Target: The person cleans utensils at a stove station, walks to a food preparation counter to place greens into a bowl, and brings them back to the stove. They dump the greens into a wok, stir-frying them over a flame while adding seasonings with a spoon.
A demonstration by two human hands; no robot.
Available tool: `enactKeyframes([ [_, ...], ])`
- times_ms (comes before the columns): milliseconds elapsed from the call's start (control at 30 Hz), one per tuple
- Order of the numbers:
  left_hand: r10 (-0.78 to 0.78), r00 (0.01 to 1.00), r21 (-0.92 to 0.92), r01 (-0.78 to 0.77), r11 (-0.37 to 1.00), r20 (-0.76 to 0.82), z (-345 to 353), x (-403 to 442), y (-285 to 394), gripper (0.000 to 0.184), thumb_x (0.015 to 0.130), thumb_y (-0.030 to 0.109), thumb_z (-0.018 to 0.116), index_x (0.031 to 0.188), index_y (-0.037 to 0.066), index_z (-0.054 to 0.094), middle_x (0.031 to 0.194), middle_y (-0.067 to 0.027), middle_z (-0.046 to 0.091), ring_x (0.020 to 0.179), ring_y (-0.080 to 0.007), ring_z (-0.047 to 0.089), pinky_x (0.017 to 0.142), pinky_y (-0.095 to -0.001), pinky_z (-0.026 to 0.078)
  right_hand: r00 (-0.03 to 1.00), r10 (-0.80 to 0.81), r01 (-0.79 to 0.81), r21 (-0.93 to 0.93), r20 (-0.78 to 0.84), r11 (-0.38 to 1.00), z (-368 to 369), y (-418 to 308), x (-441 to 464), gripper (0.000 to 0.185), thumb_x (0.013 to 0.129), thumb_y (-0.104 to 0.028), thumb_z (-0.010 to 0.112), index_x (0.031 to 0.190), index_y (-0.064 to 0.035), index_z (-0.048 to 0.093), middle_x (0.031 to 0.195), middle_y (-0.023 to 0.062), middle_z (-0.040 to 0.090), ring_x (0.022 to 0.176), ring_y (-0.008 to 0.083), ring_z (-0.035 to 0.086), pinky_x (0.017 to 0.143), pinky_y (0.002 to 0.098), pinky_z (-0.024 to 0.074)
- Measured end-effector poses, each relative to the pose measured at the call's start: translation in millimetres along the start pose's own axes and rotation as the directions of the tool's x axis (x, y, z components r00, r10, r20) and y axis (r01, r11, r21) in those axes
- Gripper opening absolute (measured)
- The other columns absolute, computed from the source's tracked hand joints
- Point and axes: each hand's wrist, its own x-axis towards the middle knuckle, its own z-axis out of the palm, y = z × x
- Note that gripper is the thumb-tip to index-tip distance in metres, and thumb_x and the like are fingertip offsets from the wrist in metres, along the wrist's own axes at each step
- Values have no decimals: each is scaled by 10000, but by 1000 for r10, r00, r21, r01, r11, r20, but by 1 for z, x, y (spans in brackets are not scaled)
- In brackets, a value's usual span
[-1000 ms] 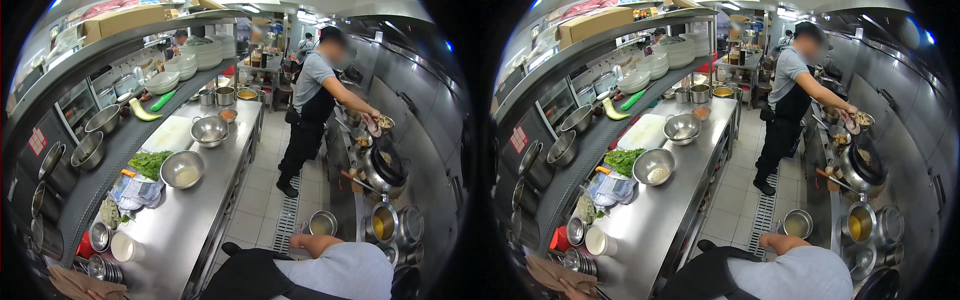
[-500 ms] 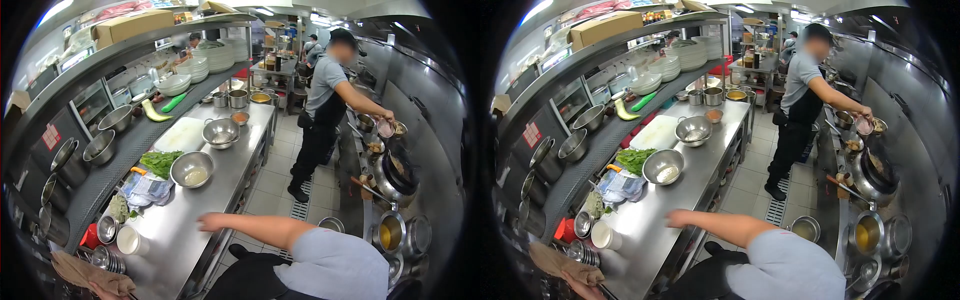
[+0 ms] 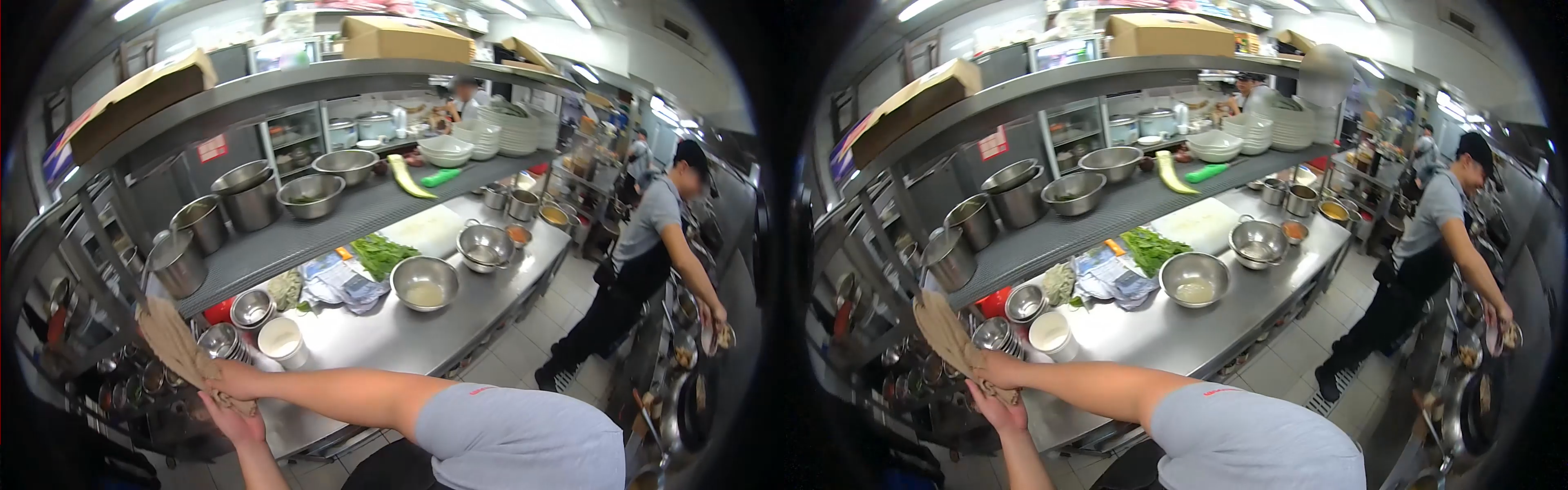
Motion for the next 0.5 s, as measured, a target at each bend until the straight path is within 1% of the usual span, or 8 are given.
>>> enactKeyframes([
  [167,54,991,207,-28,978,-122,15,-14,19,582,1006,524,355,1412,114,429,1367,-43,527,1210,-193,526,970,-365,436,999,-40,42,-53,38,998,10,4,-6,418,934,-316,547,1158,36,530,937,271,660,882,421,648,787,445,504],
  [267,24,994,707,60,705,-109,-4,4,26,542,1005,493,369,1367,98,448,1241,-77,604,1058,-179,612,805,-317,512,969,-191,226,-251,154,941,-13,24,-18,316,878,-206,569,1144,-35,583,977,212,683,859,359,658,755,413,519],
  [300,171,981,692,-63,719,-89,-2,16,18,477,1002,414,414,1350,90,453,1212,-82,598,1036,-184,608,815,-326,502,985,-57,44,83,163,996,-18,23,-21,363,841,-181,594,1172,-32,574,967,190,692,856,363,657,752,418,523],
  [333,354,923,780,-106,617,-154,0,24,7,457,973,357,498,1333,81,449,1163,-80,592,1004,-191,604,812,-345,503,937,-332,331,30,106,943,-49,-11,-40,370,838,-172,599,1182,-38,574,986,195,685,884,368,653,761,421,523],
  [367,294,949,849,-60,524,-114,5,41,5,488,935,336,586,1326,80,444,1127,-76,582,977,-192,596,811,-361,505,969,-163,195,-170,185,966,-53,-2,-37,395,842,-180,603,1214,-57,556,988,192,681,896,376,648,774,431,517],
  [400,133,976,670,18,742,-173,41,36,5,529,906,338,640,1328,88,441,1137,-91,586,988,-206,603,811,-368,512,940,-20,82,-169,340,982,-70,-7,-40,380,847,-199,606,1202,-69,567,964,195,679,889,373,649,776,447,509],
  [433,-75,963,514,203,833,-259,84,25,13,541,894,309,664,1338,101,434,1166,-98,585,1009,-215,605,816,-365,516,906,-193,302,-256,377,918,-96,-16,-54,312,881,-222,584,1152,-67,606,960,195,677,851,354,651,750,438,509],
  [500,139,963,497,-7,868,-229,75,44,-13,466,914,222,639,1304,68,437,1090,-95,611,956,-213,626,787,-345,524,751,-133,429,-325,646,843,-186,-54,-86,298,884,-225,612,1130,-60,640,1016,196,676,877,351,658,779,434,513],
])
